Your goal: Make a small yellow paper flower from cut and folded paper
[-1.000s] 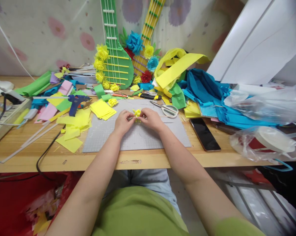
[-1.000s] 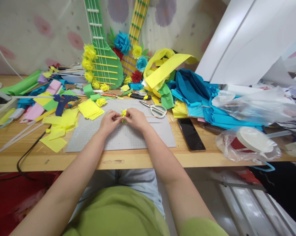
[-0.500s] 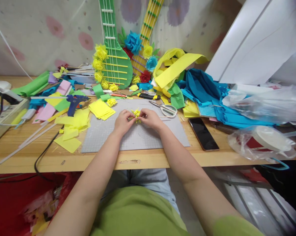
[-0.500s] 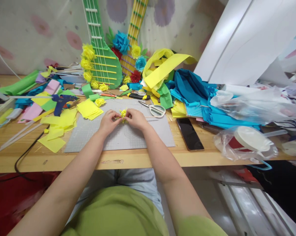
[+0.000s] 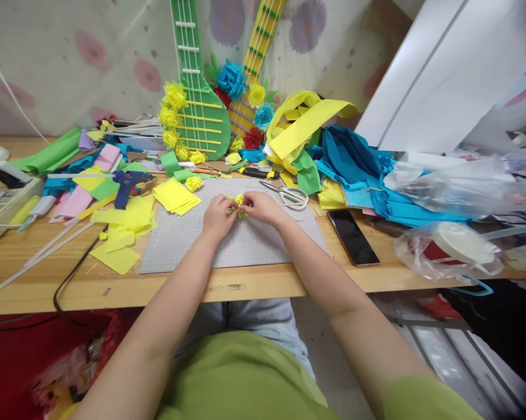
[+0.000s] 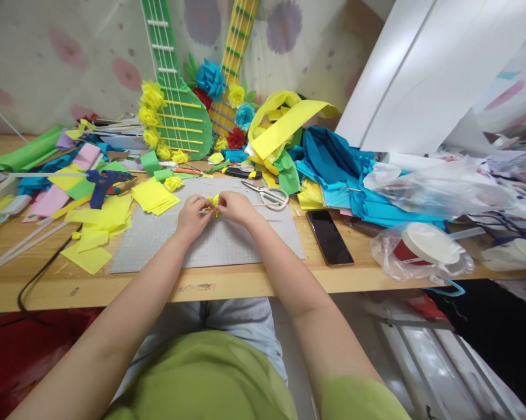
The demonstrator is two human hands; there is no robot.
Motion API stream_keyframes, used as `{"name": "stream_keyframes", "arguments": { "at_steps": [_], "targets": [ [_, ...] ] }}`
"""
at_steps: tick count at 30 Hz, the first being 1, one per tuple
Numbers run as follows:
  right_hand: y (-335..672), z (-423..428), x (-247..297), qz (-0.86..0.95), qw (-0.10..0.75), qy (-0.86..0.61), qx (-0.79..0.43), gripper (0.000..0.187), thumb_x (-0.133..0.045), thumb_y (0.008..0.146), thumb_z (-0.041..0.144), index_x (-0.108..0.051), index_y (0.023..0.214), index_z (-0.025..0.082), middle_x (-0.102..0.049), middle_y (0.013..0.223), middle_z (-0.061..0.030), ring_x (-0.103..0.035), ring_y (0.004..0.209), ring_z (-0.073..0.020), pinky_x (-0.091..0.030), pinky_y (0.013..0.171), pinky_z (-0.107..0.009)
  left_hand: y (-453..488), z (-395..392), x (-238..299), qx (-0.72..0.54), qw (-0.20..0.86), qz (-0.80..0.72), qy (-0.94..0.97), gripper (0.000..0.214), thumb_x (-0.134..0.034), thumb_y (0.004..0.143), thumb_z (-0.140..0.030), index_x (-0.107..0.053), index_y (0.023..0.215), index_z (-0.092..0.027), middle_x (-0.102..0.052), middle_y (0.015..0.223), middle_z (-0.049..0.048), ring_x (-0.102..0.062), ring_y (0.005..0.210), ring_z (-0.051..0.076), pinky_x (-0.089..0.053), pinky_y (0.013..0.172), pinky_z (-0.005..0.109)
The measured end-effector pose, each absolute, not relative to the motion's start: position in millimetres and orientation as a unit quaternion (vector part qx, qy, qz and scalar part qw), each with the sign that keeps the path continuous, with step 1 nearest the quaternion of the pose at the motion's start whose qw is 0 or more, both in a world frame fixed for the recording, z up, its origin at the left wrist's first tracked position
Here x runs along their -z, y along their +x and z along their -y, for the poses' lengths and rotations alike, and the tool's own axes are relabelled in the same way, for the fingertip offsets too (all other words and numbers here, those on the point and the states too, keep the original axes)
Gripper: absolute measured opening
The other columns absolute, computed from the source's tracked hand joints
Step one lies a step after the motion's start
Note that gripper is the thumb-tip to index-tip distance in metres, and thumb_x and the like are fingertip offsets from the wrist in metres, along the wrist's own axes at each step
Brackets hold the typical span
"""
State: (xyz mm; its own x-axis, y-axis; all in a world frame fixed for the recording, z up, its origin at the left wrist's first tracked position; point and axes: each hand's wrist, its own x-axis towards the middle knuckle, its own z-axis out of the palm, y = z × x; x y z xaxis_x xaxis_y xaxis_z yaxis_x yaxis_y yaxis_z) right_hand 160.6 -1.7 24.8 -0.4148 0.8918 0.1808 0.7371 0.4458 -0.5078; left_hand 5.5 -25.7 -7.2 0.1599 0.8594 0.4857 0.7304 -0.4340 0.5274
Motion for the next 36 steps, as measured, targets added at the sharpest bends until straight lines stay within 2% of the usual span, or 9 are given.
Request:
{"name": "stream_keyframes", "arguments": {
  "at_steps": [4,7,9,13,15,21,27,36],
  "targets": [
    [159,-2,-18,0.779,0.255,-0.535,-0.207,0.016,-0.057,0.068,0.024,-0.049,0.082,0.020,-0.058,0.070,0.0024,-0.050,0.062,-0.0110,-0.033,0.057,-0.022,8,25,5,-0.390,0.037,-0.533,0.750,0.007,-0.057,0.074,-0.025,-0.057,0.081,-0.022,-0.055,0.087,0.0054,-0.050,0.090,0.020,-0.040,0.079,0.032],
    [156,2,-7,0.717,0.318,-0.584,-0.208,0.020,-0.055,0.069,0.027,-0.045,0.086,0.021,-0.057,0.069,0.0031,-0.051,0.061,-0.0118,-0.035,0.058,-0.023,12,27,4,-0.409,0.025,-0.553,0.726,0.005,-0.057,0.072,-0.023,-0.059,0.076,-0.021,-0.056,0.082,0.0049,-0.051,0.087,0.020,-0.039,0.079,0.032],
    [152,8,-1,0.677,0.360,-0.612,-0.193,0.019,-0.052,0.072,0.028,-0.043,0.088,0.022,-0.058,0.071,0.0022,-0.053,0.063,-0.0129,-0.036,0.060,-0.025,16,28,6,-0.432,0.066,-0.580,0.688,0.009,-0.056,0.073,-0.027,-0.061,0.072,-0.020,-0.056,0.074,0.0036,-0.053,0.078,0.018,-0.040,0.074,0.031],
    [138,21,3,0.656,0.384,-0.629,-0.161,0.019,-0.048,0.075,0.029,-0.041,0.091,0.022,-0.060,0.078,-0.0003,-0.056,0.072,-0.0154,-0.038,0.065,-0.027,24,27,12,-0.486,0.288,-0.615,0.550,0.021,-0.057,0.070,-0.037,-0.066,0.070,-0.017,-0.061,0.065,0.0012,-0.054,0.062,0.013,-0.040,0.062,0.026],
    [131,25,3,0.655,0.396,-0.628,-0.141,0.018,-0.045,0.077,0.029,-0.041,0.093,0.021,-0.061,0.080,-0.0010,-0.057,0.077,-0.0164,-0.039,0.067,-0.028,26,25,11,-0.511,0.359,-0.615,0.482,0.022,-0.062,0.065,-0.037,-0.067,0.067,-0.016,-0.062,0.063,0.0005,-0.053,0.060,0.011,-0.039,0.059,0.023],
    [118,29,3,0.681,0.404,-0.605,-0.085,0.016,-0.042,0.082,0.028,-0.043,0.095,0.020,-0.061,0.088,-0.0046,-0.056,0.086,-0.0170,-0.040,0.072,-0.028,24,28,-8,-0.535,0.498,-0.603,0.319,0.024,-0.066,0.058,-0.036,-0.062,0.059,-0.013,-0.050,0.049,-0.0034,-0.033,0.040,0.003,-0.022,0.038,0.019],
    [115,30,4,0.707,0.376,-0.596,-0.052,0.016,-0.040,0.083,0.026,-0.046,0.097,0.019,-0.061,0.088,-0.0045,-0.055,0.088,-0.0166,-0.039,0.073,-0.026,23,30,-14,-0.574,0.563,-0.535,0.261,0.021,-0.071,0.050,-0.027,-0.059,0.057,-0.012,-0.053,0.055,-0.0019,-0.041,0.044,0.003,-0.027,0.036,0.015],
    [115,29,2,0.700,0.367,-0.607,-0.087,0.019,-0.040,0.083,0.028,-0.043,0.099,0.019,-0.062,0.089,-0.0044,-0.057,0.086,-0.0159,-0.040,0.072,-0.026,25,26,-6,-0.592,0.550,-0.525,0.266,0.019,-0.066,0.054,-0.027,-0.058,0.058,-0.011,-0.052,0.055,-0.0026,-0.042,0.043,0.004,-0.036,0.037,0.017]
  ]
}}
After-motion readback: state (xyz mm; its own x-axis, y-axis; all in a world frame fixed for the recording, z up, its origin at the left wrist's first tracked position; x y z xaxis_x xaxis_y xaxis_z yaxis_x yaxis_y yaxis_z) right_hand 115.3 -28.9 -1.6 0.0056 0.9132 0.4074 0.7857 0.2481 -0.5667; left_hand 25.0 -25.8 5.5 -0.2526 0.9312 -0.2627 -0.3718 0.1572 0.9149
